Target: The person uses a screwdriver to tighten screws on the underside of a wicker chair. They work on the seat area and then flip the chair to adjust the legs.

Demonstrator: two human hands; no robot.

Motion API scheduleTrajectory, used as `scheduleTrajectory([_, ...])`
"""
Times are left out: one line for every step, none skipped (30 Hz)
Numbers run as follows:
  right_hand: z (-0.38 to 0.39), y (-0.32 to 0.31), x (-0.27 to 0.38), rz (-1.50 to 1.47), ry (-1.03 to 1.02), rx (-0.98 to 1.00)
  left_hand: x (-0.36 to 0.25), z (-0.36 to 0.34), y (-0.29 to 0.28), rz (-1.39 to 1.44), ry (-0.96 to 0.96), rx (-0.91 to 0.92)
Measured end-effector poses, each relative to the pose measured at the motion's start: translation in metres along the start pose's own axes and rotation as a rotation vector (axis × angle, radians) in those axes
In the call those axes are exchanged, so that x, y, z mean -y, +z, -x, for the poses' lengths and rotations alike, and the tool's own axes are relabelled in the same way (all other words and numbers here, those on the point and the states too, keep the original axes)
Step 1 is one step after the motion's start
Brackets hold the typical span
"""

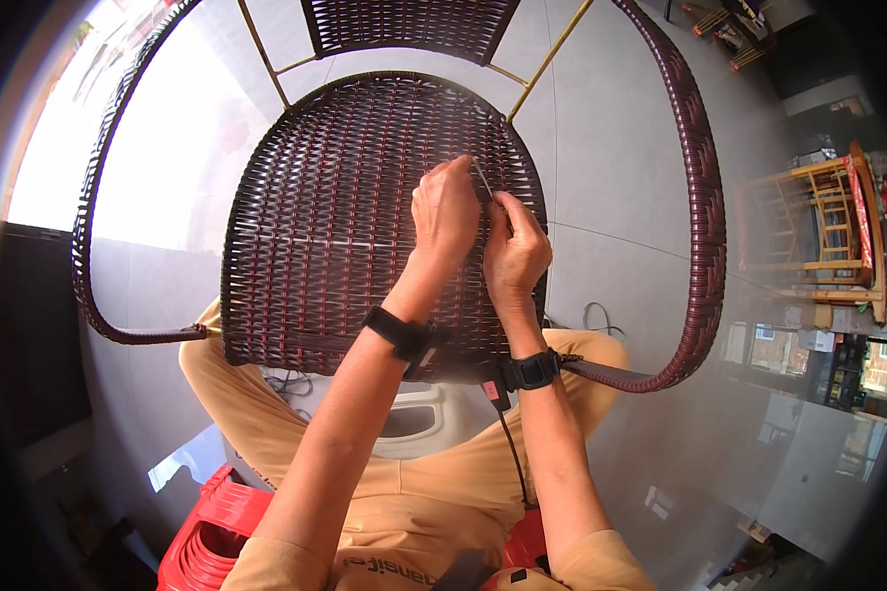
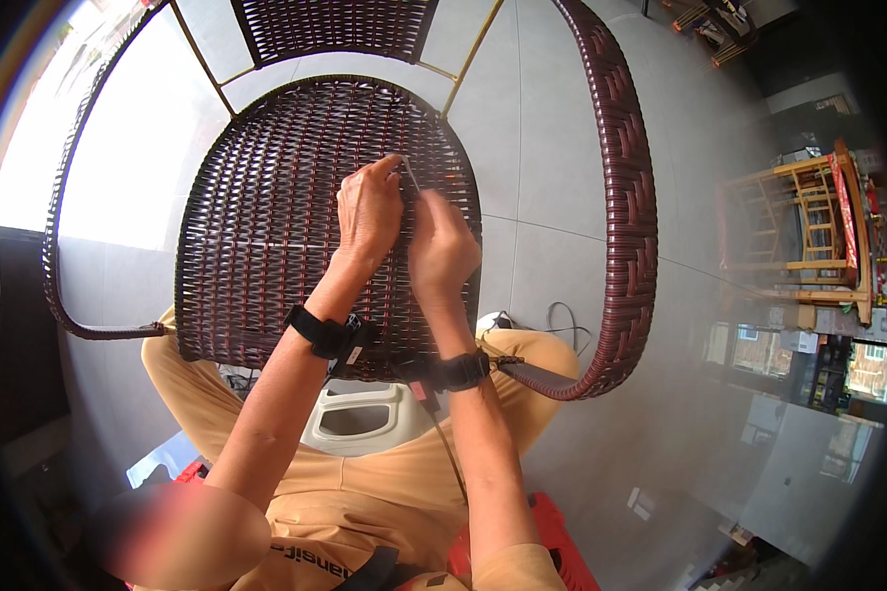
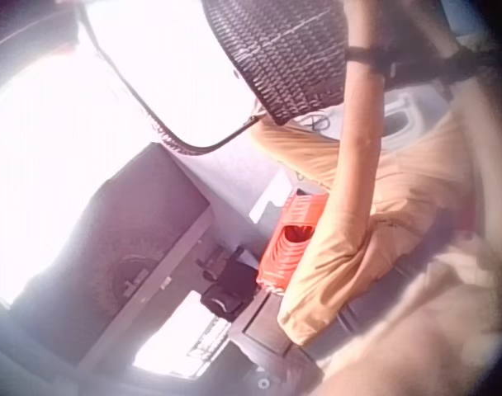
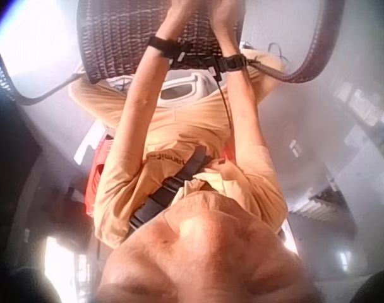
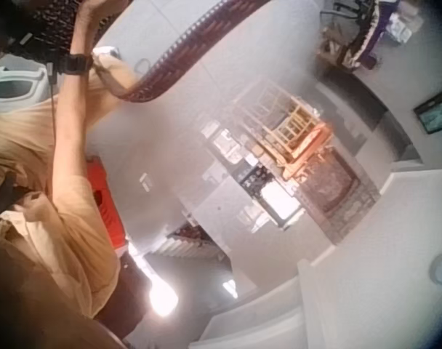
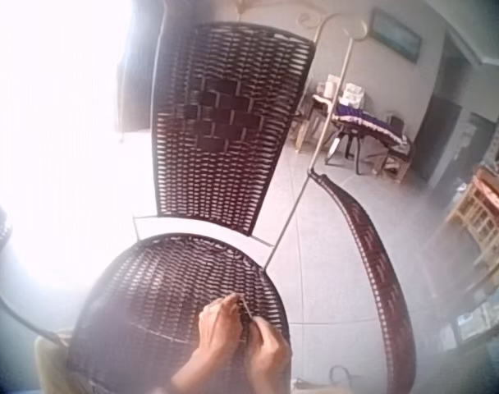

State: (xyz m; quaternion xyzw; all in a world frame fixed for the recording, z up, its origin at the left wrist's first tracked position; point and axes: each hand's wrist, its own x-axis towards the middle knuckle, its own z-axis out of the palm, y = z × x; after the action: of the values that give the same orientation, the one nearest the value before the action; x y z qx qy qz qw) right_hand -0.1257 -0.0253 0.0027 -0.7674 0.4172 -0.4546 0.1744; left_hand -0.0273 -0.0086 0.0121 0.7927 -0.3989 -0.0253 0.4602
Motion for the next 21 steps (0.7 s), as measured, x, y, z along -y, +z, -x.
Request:
scheduleTrajectory([-0.001,-0.001,0.000,0.004,-0.004,-0.004,-0.005,-0.001,-0.002,-0.016,-0.045,0.059])
scheduleTrajectory([-0.001,-0.003,0.000,0.007,-0.003,-0.006,-0.009,-0.001,-0.002,-0.032,-0.090,0.119])
scheduleTrajectory([-0.002,-0.003,0.004,0.017,0.017,0.009,-0.006,-0.001,-0.001,-0.034,-0.090,0.116])
scheduleTrajectory([-0.002,-0.003,0.006,0.028,0.038,0.025,-0.002,-0.002,0.002,-0.019,-0.096,0.091])
scheduleTrajectory([-0.001,-0.002,0.005,0.025,0.037,0.025,0.002,-0.003,0.004,-0.005,-0.102,0.066])
scheduleTrajectory([0.000,0.000,0.003,0.022,0.011,0.009,0.004,-0.004,0.005,-0.003,-0.102,0.068])
scheduleTrajectory([0.000,0.000,0.002,0.018,-0.015,-0.006,0.006,-0.005,0.007,0.003,-0.096,0.033])
scheduleTrajectory([0.000,0.000,0.001,0.020,-0.015,-0.006,0.008,-0.006,0.009,0.009,-0.090,-0.003])
scheduleTrajectory([0.000,0.000,0.002,0.014,-0.013,-0.002,0.011,-0.008,0.010,0.008,-0.091,-0.003])
scheduleTrajectory([-0.001,0.000,0.002,0.009,-0.012,0.002,0.014,-0.011,0.012,0.054,-0.111,-0.034])
scheduleTrajectory([0.000,0.000,0.003,0.007,-0.012,0.004,0.016,-0.012,0.014,0.100,-0.131,-0.064])
scheduleTrajectory([0.000,0.000,0.001,0.006,-0.013,-0.001,0.004,-0.014,0.003,0.157,-0.264,0.100])
scheduleTrajectory([0.000,-0.001,-0.001,0.005,-0.014,-0.005,0.004,-0.014,0.005,0.159,-0.265,0.104])
scheduleTrajectory([0.000,-0.001,-0.002,0.008,-0.012,-0.006,0.004,-0.013,0.008,0.192,-0.276,0.098])
scheduleTrajectory([0.000,-0.001,-0.001,0.007,-0.011,-0.004,0.004,-0.013,0.007,0.222,-0.288,0.087])
scheduleTrajectory([0.001,-0.001,0.000,0.005,-0.010,-0.002,0.004,-0.013,0.007,0.221,-0.289,0.088])
scheduleTrajectory([0.001,-0.001,0.000,0.005,-0.009,-0.001,0.004,-0.013,0.007,0.224,-0.283,0.080])
scheduleTrajectory([0.000,-0.001,0.001,-0.003,-0.008,0.000,0.004,-0.014,0.007,0.228,-0.275,0.070])
scheduleTrajectory([0.000,-0.001,0.001,-0.010,-0.007,0.001,0.006,-0.014,0.009,0.228,-0.275,0.069])
scheduleTrajectory([0.000,-0.001,0.001,-0.011,-0.007,0.001,0.011,-0.014,0.014,0.180,-0.224,0.019])
scheduleTrajectory([0.000,0.000,0.002,-0.012,-0.013,-0.006,0.014,-0.014,0.015,0.130,-0.172,-0.034])
